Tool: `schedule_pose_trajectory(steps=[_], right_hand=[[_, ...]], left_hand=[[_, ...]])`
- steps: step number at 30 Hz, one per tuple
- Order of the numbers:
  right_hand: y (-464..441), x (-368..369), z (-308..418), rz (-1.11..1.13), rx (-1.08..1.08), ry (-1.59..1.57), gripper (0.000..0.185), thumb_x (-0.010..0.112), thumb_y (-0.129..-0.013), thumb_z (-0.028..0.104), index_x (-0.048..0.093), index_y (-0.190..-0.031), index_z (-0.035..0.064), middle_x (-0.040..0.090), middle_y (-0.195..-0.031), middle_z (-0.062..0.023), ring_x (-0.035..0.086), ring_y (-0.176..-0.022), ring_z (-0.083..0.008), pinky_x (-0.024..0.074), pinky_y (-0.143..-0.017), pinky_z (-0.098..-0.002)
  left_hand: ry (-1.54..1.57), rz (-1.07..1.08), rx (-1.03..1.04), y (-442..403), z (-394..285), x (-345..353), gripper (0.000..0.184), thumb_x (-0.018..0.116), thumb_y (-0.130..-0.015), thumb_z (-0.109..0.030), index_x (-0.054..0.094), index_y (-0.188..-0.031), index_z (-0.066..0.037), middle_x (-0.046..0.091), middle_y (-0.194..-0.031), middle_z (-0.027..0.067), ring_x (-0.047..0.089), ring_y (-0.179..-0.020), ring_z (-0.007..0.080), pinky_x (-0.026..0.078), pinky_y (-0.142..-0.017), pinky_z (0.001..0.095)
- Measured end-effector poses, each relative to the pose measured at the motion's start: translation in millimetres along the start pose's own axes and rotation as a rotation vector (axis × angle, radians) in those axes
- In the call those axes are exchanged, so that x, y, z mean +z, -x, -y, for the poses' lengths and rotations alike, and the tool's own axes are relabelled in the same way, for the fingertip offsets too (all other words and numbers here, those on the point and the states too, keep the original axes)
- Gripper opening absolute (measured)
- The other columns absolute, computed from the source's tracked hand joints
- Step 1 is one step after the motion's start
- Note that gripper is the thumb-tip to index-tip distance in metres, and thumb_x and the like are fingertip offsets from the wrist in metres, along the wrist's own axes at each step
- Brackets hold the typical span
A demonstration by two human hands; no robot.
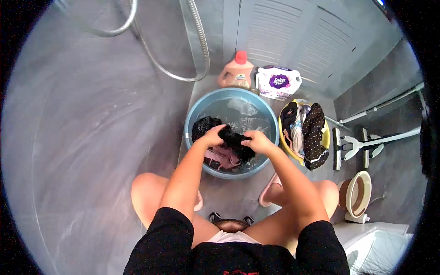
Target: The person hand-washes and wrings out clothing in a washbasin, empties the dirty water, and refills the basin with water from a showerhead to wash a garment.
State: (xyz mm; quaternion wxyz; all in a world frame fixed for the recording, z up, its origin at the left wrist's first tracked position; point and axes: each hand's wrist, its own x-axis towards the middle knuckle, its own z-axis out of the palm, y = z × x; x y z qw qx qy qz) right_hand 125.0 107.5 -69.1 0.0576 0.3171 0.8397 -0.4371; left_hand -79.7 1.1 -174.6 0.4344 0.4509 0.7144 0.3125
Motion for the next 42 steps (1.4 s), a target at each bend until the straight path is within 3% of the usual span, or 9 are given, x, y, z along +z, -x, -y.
schedule_pose_trajectory(steps=[4, 6, 17, 22, 29, 35, 37, 38, 42], right_hand=[[32.2, -35.5, 45.0, -0.115, -0.362, 0.054, 0.024, 0.068, -0.075, 0.015, 0.061, -0.092, -0.0006, 0.061, -0.089, -0.0193, 0.058, -0.083, -0.0335, 0.0451, -0.074, -0.0378], [53.9, -51.6, 67.3, -0.161, -0.503, 0.099, 0.023, 0.065, -0.079, 0.015, 0.061, -0.096, 0.0009, 0.062, -0.086, -0.0202, 0.060, -0.084, -0.0366, 0.0462, -0.074, -0.0397], [43.3, -75.8, 43.8, 0.114, -0.147, 0.409, 0.050, 0.071, -0.069, 0.032, 0.060, -0.108, 0.0027, 0.063, -0.096, -0.0240, 0.060, -0.094, -0.0381, 0.0461, -0.084, -0.0403], [25.0, -82.2, 13.9, 0.170, -0.157, 0.175, 0.045, 0.069, -0.071, 0.018, 0.055, -0.111, 0.0026, 0.064, -0.096, -0.0176, 0.060, -0.092, -0.0293, 0.0448, -0.084, -0.0351], [2.5, -34.6, 5.6, -0.034, -0.351, 0.066, 0.063, 0.071, -0.065, 0.016, 0.046, -0.120, 0.0022, 0.060, -0.103, -0.0246, 0.057, -0.102, -0.0355, 0.0436, -0.088, -0.0398], [-18.5, -47.0, -20.0, -0.188, -0.166, -0.123, 0.034, 0.062, -0.067, -0.003, 0.052, -0.099, 0.0025, 0.059, -0.082, -0.0065, 0.055, -0.078, -0.0178, 0.0449, -0.068, -0.0309], [-15.9, -71.7, -11.1, -0.235, -0.053, -0.286, 0.037, 0.057, -0.067, -0.002, 0.054, -0.104, -0.0002, 0.060, -0.091, -0.0136, 0.057, -0.085, -0.0207, 0.0450, -0.074, -0.0315], [-3.9, -77.1, 9.5, -0.292, 0.005, -0.448, 0.038, 0.055, -0.067, -0.004, 0.054, -0.105, -0.0001, 0.059, -0.092, -0.0117, 0.055, -0.084, -0.0192, 0.0443, -0.072, -0.0304], [2.6, -72.6, 38.2, -0.272, -0.072, -1.012, 0.045, 0.042, -0.068, -0.012, 0.054, -0.108, 0.0054, 0.055, -0.094, -0.0090, 0.055, -0.083, -0.0209, 0.0471, -0.069, -0.0317]], left_hand=[[-0.452, -0.176, 0.666, 21.3, -77.3, -7.4, 0.067, 0.066, -0.061, -0.008, 0.049, -0.126, -0.014, 0.054, -0.122, 0.0147, 0.056, -0.106, 0.0321, 0.045, -0.090, 0.0362], [-0.377, 0.160, 0.337, 44.4, -123.2, -23.5, 0.050, 0.068, -0.062, -0.012, 0.058, -0.110, -0.008, 0.061, -0.105, 0.0176, 0.058, -0.098, 0.0344, 0.046, -0.083, 0.0396], [-0.326, -0.021, 0.380, 122.1, -198.8, -66.0, 0.032, 0.074, -0.066, -0.020, 0.057, -0.084, 0.000, 0.060, -0.079, 0.0189, 0.059, -0.080, 0.0334, 0.045, -0.071, 0.0381], [0.029, 0.001, 0.347, 114.9, -196.8, -69.5, 0.024, 0.073, -0.070, -0.012, 0.054, -0.079, -0.001, 0.055, -0.070, 0.0022, 0.052, -0.069, 0.0087, 0.044, -0.063, 0.0281], [0.650, 0.110, 0.360, 126.2, -221.3, -78.4, 0.020, 0.071, -0.071, -0.008, 0.052, -0.078, -0.008, 0.055, -0.073, -0.0029, 0.052, -0.067, 0.0059, 0.043, -0.062, 0.0242], [0.228, 0.368, 0.327, 137.6, -220.6, -112.0, 0.023, 0.070, -0.074, -0.016, 0.053, -0.079, -0.003, 0.057, -0.071, 0.0005, 0.053, -0.067, 0.0079, 0.044, -0.059, 0.0249], [-0.359, 0.126, 0.258, 128.2, -205.0, -122.4, 0.028, 0.069, -0.075, -0.022, 0.056, -0.084, 0.001, 0.064, -0.080, 0.0111, 0.060, -0.072, 0.0199, 0.048, -0.065, 0.0323], [-0.535, 0.026, 0.143, 124.6, -194.1, -121.8, 0.048, 0.072, -0.072, -0.034, 0.056, -0.102, 0.001, 0.063, -0.095, 0.0216, 0.062, -0.089, 0.0333, 0.048, -0.078, 0.0384], [-0.647, 0.141, 0.005, 102.0, -166.5, -113.0, 0.093, 0.077, -0.060, -0.051, 0.038, -0.134, -0.009, 0.056, -0.114, 0.0242, 0.054, -0.109, 0.0364, 0.043, -0.092, 0.0389]])
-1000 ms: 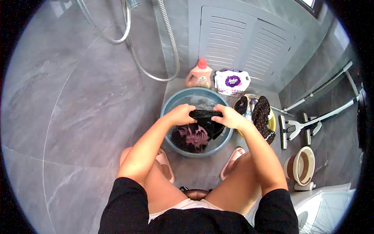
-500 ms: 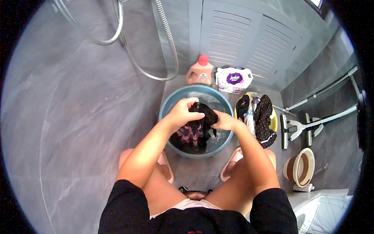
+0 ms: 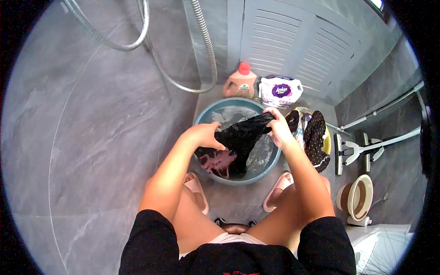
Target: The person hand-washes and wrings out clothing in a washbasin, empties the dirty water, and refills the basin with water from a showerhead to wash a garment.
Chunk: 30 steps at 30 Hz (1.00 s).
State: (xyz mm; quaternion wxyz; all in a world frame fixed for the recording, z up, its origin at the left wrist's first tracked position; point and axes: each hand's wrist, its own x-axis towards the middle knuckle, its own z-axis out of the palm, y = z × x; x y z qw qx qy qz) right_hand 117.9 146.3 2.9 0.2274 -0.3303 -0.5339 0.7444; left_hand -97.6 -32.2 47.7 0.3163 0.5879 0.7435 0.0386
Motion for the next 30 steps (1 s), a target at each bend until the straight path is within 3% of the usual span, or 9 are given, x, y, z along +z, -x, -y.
schedule_pose_trajectory(steps=[5, 7, 11, 17, 20, 21, 23, 24, 30], right_hand=[[34.9, 49.8, 29.8, 0.154, 0.000, -0.576, 0.049, 0.036, -0.064, -0.014, 0.055, -0.104, 0.0076, 0.053, -0.095, -0.0105, 0.056, -0.090, -0.0267, 0.0499, -0.076, -0.0405], [37.9, 56.3, 25.4, 0.191, -0.028, -0.690, 0.045, 0.039, -0.065, -0.011, 0.053, -0.103, 0.0060, 0.054, -0.097, -0.0124, 0.055, -0.093, -0.0285, 0.0488, -0.079, -0.0419], [9.0, 33.4, 24.9, 0.156, -0.158, -0.801, 0.044, 0.037, -0.063, -0.011, 0.050, -0.103, 0.0029, 0.055, -0.094, -0.0111, 0.056, -0.089, -0.0259, 0.0481, -0.081, -0.0380], [36.3, 75.5, 25.8, 0.145, -0.617, 0.584, 0.041, 0.074, -0.069, 0.022, 0.049, -0.096, 0.0030, 0.053, -0.081, -0.0075, 0.053, -0.080, -0.0177, 0.0441, -0.074, -0.0323], [73.0, 120.1, 17.3, 0.136, -0.968, 0.937, 0.025, 0.071, -0.065, 0.027, 0.057, -0.060, 0.0072, 0.054, -0.063, -0.0097, 0.056, -0.063, -0.0311, 0.0465, -0.060, -0.0403], [78.1, 124.3, 10.6, 0.046, -0.975, 1.045, 0.025, 0.070, -0.065, 0.027, 0.057, -0.055, 0.0086, 0.054, -0.060, -0.0094, 0.057, -0.058, -0.0312, 0.0471, -0.056, -0.0410], [41.6, 110.2, -6.5, -0.214, -0.924, 0.968, 0.024, 0.066, -0.069, 0.026, 0.059, -0.055, 0.0082, 0.057, -0.059, -0.0121, 0.057, -0.053, -0.0334, 0.0471, -0.051, -0.0427], [24.3, 102.7, -4.3, -0.342, -0.626, 0.927, 0.025, 0.061, -0.074, 0.027, 0.061, -0.060, 0.0066, 0.059, -0.063, -0.0154, 0.059, -0.058, -0.0342, 0.0476, -0.054, -0.0435], [47.7, 131.8, 4.2, -0.154, -0.948, 0.822, 0.016, 0.064, -0.066, 0.015, 0.056, -0.055, 0.0059, 0.055, -0.058, -0.0149, 0.057, -0.054, -0.0328, 0.0466, -0.051, -0.0399]], left_hand=[[0.005, -0.140, 0.116, -30.1, -6.7, 32.3, 0.090, 0.075, -0.066, -0.044, 0.034, -0.136, -0.005, 0.039, -0.134, 0.0209, 0.050, -0.113, 0.0339, 0.042, -0.094, 0.0394], [0.486, -0.275, 0.589, -55.0, -1.0, 52.5, 0.070, 0.072, -0.073, -0.034, 0.042, -0.129, -0.004, 0.052, -0.121, 0.0171, 0.055, -0.105, 0.0282, 0.042, -0.092, 0.0375], [1.340, 0.074, 0.142, -53.6, -17.4, 55.2, 0.036, 0.065, -0.079, -0.021, 0.058, -0.108, -0.001, 0.064, -0.099, 0.0074, 0.058, -0.096, 0.0196, 0.044, -0.086, 0.0328], [2.103, -0.242, -0.114, -56.5, -31.9, 42.5, 0.049, 0.060, -0.080, -0.051, 0.062, -0.101, -0.007, 0.064, -0.094, 0.0056, 0.062, -0.083, 0.0205, 0.048, -0.076, 0.0346], [1.743, -0.394, -0.341, -49.1, -35.9, 46.6, 0.039, 0.062, -0.080, -0.048, 0.063, -0.080, -0.009, 0.061, -0.069, 0.0055, 0.057, -0.053, 0.0203, 0.047, -0.054, 0.0307], [1.269, -0.769, 0.020, -22.2, -57.1, 63.8, 0.036, 0.059, -0.083, -0.045, 0.062, -0.083, -0.009, 0.061, -0.075, 0.0055, 0.058, -0.061, 0.0192, 0.047, -0.058, 0.0297], [2.327, -0.320, 0.171, -57.6, -60.7, 104.2, 0.033, 0.054, -0.087, -0.039, 0.061, -0.091, -0.007, 0.062, -0.084, 0.0054, 0.060, -0.071, 0.0168, 0.047, -0.063, 0.0290], [1.934, -0.425, -0.339, -41.2, -80.3, 80.5, 0.032, 0.051, -0.089, -0.035, 0.059, -0.098, -0.005, 0.062, -0.092, 0.0045, 0.059, -0.083, 0.0155, 0.047, -0.072, 0.0300], [2.142, -0.242, -0.106, -43.9, -35.2, 59.9, 0.030, 0.054, -0.086, -0.035, 0.060, -0.083, -0.006, 0.061, -0.080, 0.0070, 0.058, -0.068, 0.0174, 0.046, -0.063, 0.0323]])
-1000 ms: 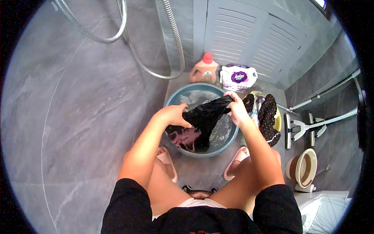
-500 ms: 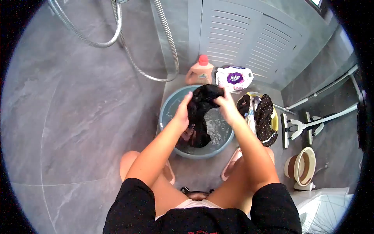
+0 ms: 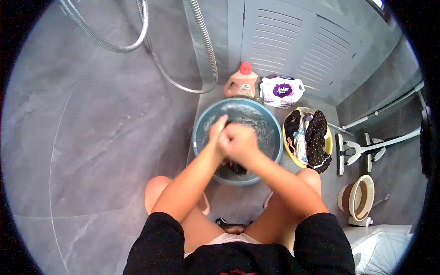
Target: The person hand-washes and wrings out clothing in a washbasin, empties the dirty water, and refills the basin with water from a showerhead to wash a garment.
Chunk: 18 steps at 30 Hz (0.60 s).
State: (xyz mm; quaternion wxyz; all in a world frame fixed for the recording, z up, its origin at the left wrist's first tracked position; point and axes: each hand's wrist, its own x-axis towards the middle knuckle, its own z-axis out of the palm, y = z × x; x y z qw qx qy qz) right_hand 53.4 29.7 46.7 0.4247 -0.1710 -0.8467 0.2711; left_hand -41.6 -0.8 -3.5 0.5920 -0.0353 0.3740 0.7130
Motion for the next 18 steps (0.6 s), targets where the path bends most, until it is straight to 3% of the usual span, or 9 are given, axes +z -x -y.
schedule_pose_trajectory(steps=[1, 3, 4, 5, 7, 9, 13, 15, 18], right_hand=[[9.4, -3.1, 22.8, 0.129, -0.156, -0.018, 0.016, 0.065, -0.065, 0.014, 0.056, -0.053, 0.0065, 0.056, -0.058, -0.0141, 0.057, -0.053, -0.0311, 0.0471, -0.051, -0.0392], [13.4, 4.0, 9.5, 0.104, -0.132, 0.001, 0.014, 0.065, -0.064, 0.014, 0.057, -0.055, 0.0068, 0.055, -0.056, -0.0140, 0.057, -0.052, -0.0310, 0.0473, -0.052, -0.0388], [8.6, 8.1, -5.2, -0.005, -0.029, -0.003, 0.015, 0.064, -0.066, 0.014, 0.058, -0.056, 0.0052, 0.055, -0.056, -0.0152, 0.057, -0.052, -0.0324, 0.0467, -0.052, -0.0391], [-6.4, 11.7, -26.7, -0.119, 0.062, -0.007, 0.015, 0.064, -0.067, 0.015, 0.059, -0.058, 0.0037, 0.054, -0.055, -0.0164, 0.057, -0.052, -0.0338, 0.0460, -0.052, -0.0393], [-23.8, 9.0, -72.8, -0.155, 0.549, -0.057, 0.020, 0.061, -0.072, 0.017, 0.060, -0.063, 0.0001, 0.055, -0.058, -0.0194, 0.055, -0.052, -0.0357, 0.0441, -0.053, -0.0405], [-26.1, 2.7, -100.3, -0.113, 0.688, -0.075, 0.026, 0.060, -0.077, 0.020, 0.058, -0.065, -0.0032, 0.055, -0.061, -0.0227, 0.052, -0.051, -0.0341, 0.0427, -0.054, -0.0400], [-42.3, -14.9, -106.1, -0.348, 0.581, -0.266, 0.025, 0.064, -0.082, 0.020, 0.059, -0.070, -0.0017, 0.054, -0.060, -0.0113, 0.052, -0.060, -0.0154, 0.0430, -0.061, -0.0331], [-49.6, -21.6, -80.1, -0.390, 0.432, -0.193, 0.020, 0.062, -0.084, 0.016, 0.060, -0.074, -0.0012, 0.054, -0.065, -0.0120, 0.053, -0.063, -0.0180, 0.0427, -0.062, -0.0321], [-41.2, -21.2, -65.1, -0.310, 0.185, -0.108, 0.014, 0.060, -0.084, 0.012, 0.061, -0.078, -0.0008, 0.055, -0.070, -0.0141, 0.055, -0.066, -0.0298, 0.0430, -0.062, -0.0356]], left_hand=[[0.211, 0.740, -0.237, -72.9, -7.7, -85.8, 0.030, 0.053, -0.087, -0.037, 0.059, -0.083, -0.008, 0.060, -0.077, 0.0071, 0.058, -0.067, 0.0188, 0.046, -0.065, 0.0349], [-0.226, -0.085, 0.018, -5.6, -3.3, -7.4, 0.030, 0.051, -0.087, -0.038, 0.059, -0.081, -0.010, 0.060, -0.076, 0.0059, 0.057, -0.065, 0.0179, 0.046, -0.064, 0.0336], [0.202, 0.347, 0.001, -14.2, 17.3, -28.2, 0.031, 0.049, -0.088, -0.038, 0.060, -0.082, -0.010, 0.060, -0.077, 0.0050, 0.057, -0.068, 0.0171, 0.046, -0.066, 0.0322], [-0.082, -0.181, 0.118, 16.5, 9.8, 17.0, 0.031, 0.047, -0.090, -0.036, 0.061, -0.084, -0.009, 0.060, -0.080, 0.0043, 0.057, -0.074, 0.0163, 0.045, -0.070, 0.0318], [-0.268, -0.156, 0.076, 14.7, 13.6, 24.9, 0.032, 0.044, -0.091, -0.032, 0.061, -0.093, -0.005, 0.061, -0.086, 0.0049, 0.057, -0.082, 0.0162, 0.044, -0.076, 0.0326], [-0.302, -0.119, 0.107, 5.7, 26.5, 22.2, 0.035, 0.043, -0.091, -0.028, 0.060, -0.100, 0.001, 0.061, -0.096, 0.0068, 0.055, -0.086, 0.0152, 0.042, -0.081, 0.0312], [-0.458, -0.229, 0.241, -5.8, 37.8, 2.6, 0.034, 0.041, -0.094, -0.031, 0.057, -0.102, -0.003, 0.062, -0.096, 0.0080, 0.058, -0.082, 0.0206, 0.046, -0.078, 0.0347], [-1.416, -0.828, 0.726, -21.8, 52.8, -18.0, 0.039, 0.040, -0.094, -0.034, 0.055, -0.105, 0.001, 0.059, -0.104, 0.0124, 0.057, -0.086, 0.0249, 0.046, -0.078, 0.0362], [-0.295, -0.194, -0.327, 15.4, 37.8, 17.9, 0.079, 0.038, -0.083, -0.067, 0.036, -0.130, -0.004, 0.046, -0.124, 0.0204, 0.053, -0.101, 0.0350, 0.045, -0.082, 0.0551]])
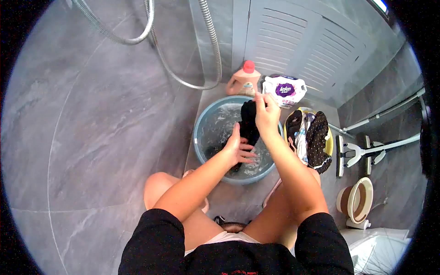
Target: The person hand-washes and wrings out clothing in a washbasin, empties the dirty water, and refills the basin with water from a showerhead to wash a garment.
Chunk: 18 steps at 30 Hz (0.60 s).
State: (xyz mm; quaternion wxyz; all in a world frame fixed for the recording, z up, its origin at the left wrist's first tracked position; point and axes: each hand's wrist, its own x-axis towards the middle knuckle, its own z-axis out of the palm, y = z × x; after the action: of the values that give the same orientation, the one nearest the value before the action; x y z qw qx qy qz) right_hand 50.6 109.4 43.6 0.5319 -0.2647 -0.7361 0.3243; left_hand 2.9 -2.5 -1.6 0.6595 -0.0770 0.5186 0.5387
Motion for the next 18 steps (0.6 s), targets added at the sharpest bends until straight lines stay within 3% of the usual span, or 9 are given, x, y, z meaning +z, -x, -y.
schedule_pose_trajectory(steps=[1, 3, 4, 5, 7, 8, 11, 12, 18], right_hand=[[2.4, -0.8, 11.4, 0.060, -0.068, -0.024, 0.015, 0.060, -0.083, 0.011, 0.059, -0.074, -0.0006, 0.053, -0.069, -0.0140, 0.053, -0.064, -0.0308, 0.0426, -0.061, -0.0362], [16.8, -0.5, 36.6, 0.226, -0.217, -0.019, 0.016, 0.062, -0.079, 0.009, 0.054, -0.068, -0.0002, 0.049, -0.065, -0.0135, 0.052, -0.061, -0.0285, 0.0415, -0.056, -0.0346], [31.8, 3.1, 40.8, 0.307, -0.284, 0.005, 0.029, 0.072, -0.072, 0.020, 0.052, -0.064, 0.0010, 0.049, -0.066, -0.0139, 0.050, -0.061, -0.0321, 0.0406, -0.055, -0.0388], [41.7, 5.6, 50.4, 0.345, -0.443, -0.081, 0.033, 0.075, -0.065, 0.022, 0.049, -0.059, 0.0022, 0.047, -0.063, -0.0128, 0.049, -0.059, -0.0315, 0.0396, -0.054, -0.0394], [57.8, 4.9, 61.3, 0.445, -0.546, -0.166, 0.030, 0.074, -0.063, 0.010, 0.046, -0.057, 0.0035, 0.046, -0.061, -0.0098, 0.047, -0.055, -0.0275, 0.0374, -0.050, -0.0379], [57.7, 3.5, 64.3, 0.443, -0.542, -0.167, 0.030, 0.074, -0.063, 0.010, 0.046, -0.057, 0.0035, 0.046, -0.061, -0.0098, 0.047, -0.055, -0.0275, 0.0374, -0.050, -0.0379], [60.6, 3.7, 73.2, 0.452, -0.651, -0.159, 0.031, 0.075, -0.062, 0.017, 0.046, -0.053, 0.0082, 0.046, -0.057, -0.0068, 0.048, -0.053, -0.0254, 0.0395, -0.051, -0.0370], [68.8, 3.9, 82.9, 0.474, -0.690, -0.177, 0.033, 0.075, -0.061, 0.016, 0.045, -0.053, 0.0089, 0.045, -0.056, -0.0061, 0.047, -0.051, -0.0247, 0.0388, -0.050, -0.0365], [88.7, 11.4, 102.4, 0.525, -0.689, -0.097, 0.035, 0.076, -0.060, 0.026, 0.045, -0.057, 0.0104, 0.043, -0.061, -0.0050, 0.046, -0.057, -0.0237, 0.0367, -0.052, -0.0355]], left_hand=[[0.181, 0.279, -0.232, 3.5, -2.4, -3.6, 0.086, 0.037, -0.079, -0.073, 0.032, -0.133, -0.006, 0.045, -0.127, 0.0194, 0.051, -0.107, 0.0361, 0.044, -0.085, 0.0578], [0.285, 0.873, 0.052, -13.9, 0.3, -17.1, 0.093, 0.034, -0.076, -0.078, 0.029, -0.136, -0.007, 0.040, -0.134, 0.0177, 0.041, -0.120, 0.0423, 0.036, -0.095, 0.0598], [0.015, 0.721, 0.482, -30.3, -2.3, -10.9, 0.099, 0.028, -0.071, -0.084, 0.037, -0.129, -0.004, 0.040, -0.134, 0.0215, 0.041, -0.120, 0.0440, 0.036, -0.097, 0.0545], [0.358, 1.009, 0.264, -31.6, -2.1, -25.4, 0.099, 0.028, -0.071, -0.083, 0.041, -0.122, 0.001, 0.041, -0.131, 0.0232, 0.041, -0.121, 0.0423, 0.034, -0.099, 0.0549], [0.426, 0.948, 0.009, 2.4, -25.6, -27.1, 0.102, 0.027, -0.075, -0.081, 0.025, -0.136, 0.001, 0.020, -0.145, 0.0236, 0.019, -0.133, 0.0439, 0.017, -0.109, 0.0534], [0.469, 0.651, 0.090, 17.7, -34.0, -13.0, 0.099, 0.030, -0.075, -0.080, 0.044, -0.114, 0.010, 0.050, -0.118, 0.0281, 0.048, -0.112, 0.0417, 0.038, -0.097, 0.0520], [0.424, 0.528, 0.070, -0.5, -54.3, -25.3, 0.078, 0.041, -0.086, -0.059, 0.041, -0.121, 0.010, 0.052, -0.116, 0.0267, 0.054, -0.105, 0.0395, 0.044, -0.092, 0.0504], [0.458, 0.373, 0.051, 2.9, -62.8, -25.4, 0.061, 0.048, -0.087, -0.045, 0.047, -0.115, 0.009, 0.059, -0.099, 0.0246, 0.061, -0.087, 0.0355, 0.053, -0.078, 0.0442], [0.469, 0.387, -0.102, -29.1, -66.2, -49.3, 0.039, 0.048, -0.089, -0.038, 0.045, -0.081, -0.001, 0.049, -0.067, 0.0083, 0.049, -0.057, 0.0190, 0.044, -0.052, 0.0320]])
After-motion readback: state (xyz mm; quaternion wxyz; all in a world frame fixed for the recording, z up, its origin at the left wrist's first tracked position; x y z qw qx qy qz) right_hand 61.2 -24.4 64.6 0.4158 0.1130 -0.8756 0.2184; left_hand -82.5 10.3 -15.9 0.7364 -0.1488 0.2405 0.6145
